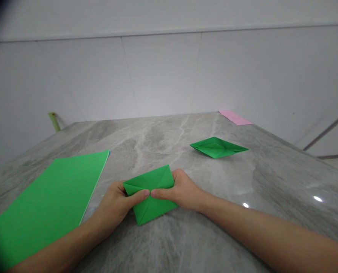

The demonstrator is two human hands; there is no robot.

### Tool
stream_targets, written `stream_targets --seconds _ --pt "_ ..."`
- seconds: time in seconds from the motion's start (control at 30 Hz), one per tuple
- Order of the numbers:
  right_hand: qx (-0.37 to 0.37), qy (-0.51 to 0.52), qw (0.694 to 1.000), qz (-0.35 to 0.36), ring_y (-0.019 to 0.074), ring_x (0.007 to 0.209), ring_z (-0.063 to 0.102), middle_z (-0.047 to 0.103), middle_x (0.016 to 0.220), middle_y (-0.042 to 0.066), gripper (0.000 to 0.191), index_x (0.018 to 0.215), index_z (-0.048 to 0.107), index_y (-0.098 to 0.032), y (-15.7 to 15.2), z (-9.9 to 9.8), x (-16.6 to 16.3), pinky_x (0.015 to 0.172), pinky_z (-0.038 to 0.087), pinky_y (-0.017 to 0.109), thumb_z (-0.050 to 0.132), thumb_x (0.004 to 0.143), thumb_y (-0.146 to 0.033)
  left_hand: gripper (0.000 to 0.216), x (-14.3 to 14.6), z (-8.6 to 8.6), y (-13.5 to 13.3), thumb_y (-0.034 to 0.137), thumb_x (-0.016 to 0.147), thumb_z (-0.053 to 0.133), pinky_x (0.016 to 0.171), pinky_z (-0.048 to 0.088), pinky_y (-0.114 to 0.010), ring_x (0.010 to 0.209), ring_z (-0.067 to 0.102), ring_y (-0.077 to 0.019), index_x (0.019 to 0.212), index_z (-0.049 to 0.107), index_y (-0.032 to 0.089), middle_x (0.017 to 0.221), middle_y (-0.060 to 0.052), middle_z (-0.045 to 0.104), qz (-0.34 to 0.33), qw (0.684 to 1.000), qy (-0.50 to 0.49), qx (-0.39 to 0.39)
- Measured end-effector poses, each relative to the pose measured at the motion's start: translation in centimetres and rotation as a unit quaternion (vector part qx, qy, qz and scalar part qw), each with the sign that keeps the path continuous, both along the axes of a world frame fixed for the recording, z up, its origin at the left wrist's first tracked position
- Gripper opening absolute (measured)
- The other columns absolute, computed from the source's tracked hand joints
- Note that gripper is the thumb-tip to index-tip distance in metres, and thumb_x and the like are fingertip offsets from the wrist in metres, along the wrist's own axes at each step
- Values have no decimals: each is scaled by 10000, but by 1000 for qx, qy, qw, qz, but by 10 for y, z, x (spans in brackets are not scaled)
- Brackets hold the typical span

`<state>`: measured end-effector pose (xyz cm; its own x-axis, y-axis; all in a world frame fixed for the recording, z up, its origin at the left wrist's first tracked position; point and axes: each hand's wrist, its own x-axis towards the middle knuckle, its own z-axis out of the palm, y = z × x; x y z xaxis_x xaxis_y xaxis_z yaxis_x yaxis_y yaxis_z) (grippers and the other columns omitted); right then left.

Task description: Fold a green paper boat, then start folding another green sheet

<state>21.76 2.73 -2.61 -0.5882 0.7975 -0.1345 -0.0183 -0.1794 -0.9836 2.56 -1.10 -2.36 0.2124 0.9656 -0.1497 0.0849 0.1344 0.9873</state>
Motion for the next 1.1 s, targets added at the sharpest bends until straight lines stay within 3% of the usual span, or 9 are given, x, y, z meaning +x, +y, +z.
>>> stream_targets --seconds 0.5,0.73,0.93,1.1 --pt "-49 -11 999 -12 137 633 666 750 752 21 309 786 762 -158 2 -2 1 667 540 262 872 582 -361 251 -2 -4 3 402 723 772 722 518 -323 726 656 -204 805 759 165 804 -60 745 64 991 -120 -14" --pt "-44 -20 999 -18 150 653 673 754 771 40 324 801 767 -146 2 -1 1 676 541 279 865 596 -377 309 -6 -2 4 440 721 758 594 478 -266 609 572 -152 636 660 159 634 -13 634 126 987 -91 34" --pt "-41 -27 999 -16 150 637 666 748 752 39 325 773 764 -145 2 -4 2 664 537 282 861 594 -399 327 -7 -5 4 438 788 699 560 422 -234 576 510 -119 637 605 163 613 17 564 142 983 -104 48" --pt "-25 -39 999 -16 135 597 642 736 725 29 306 732 757 -149 2 -3 3 618 522 265 842 618 -420 396 -10 -3 4 482 813 664 504 370 -216 534 447 -106 592 568 167 556 30 491 160 982 -54 83"
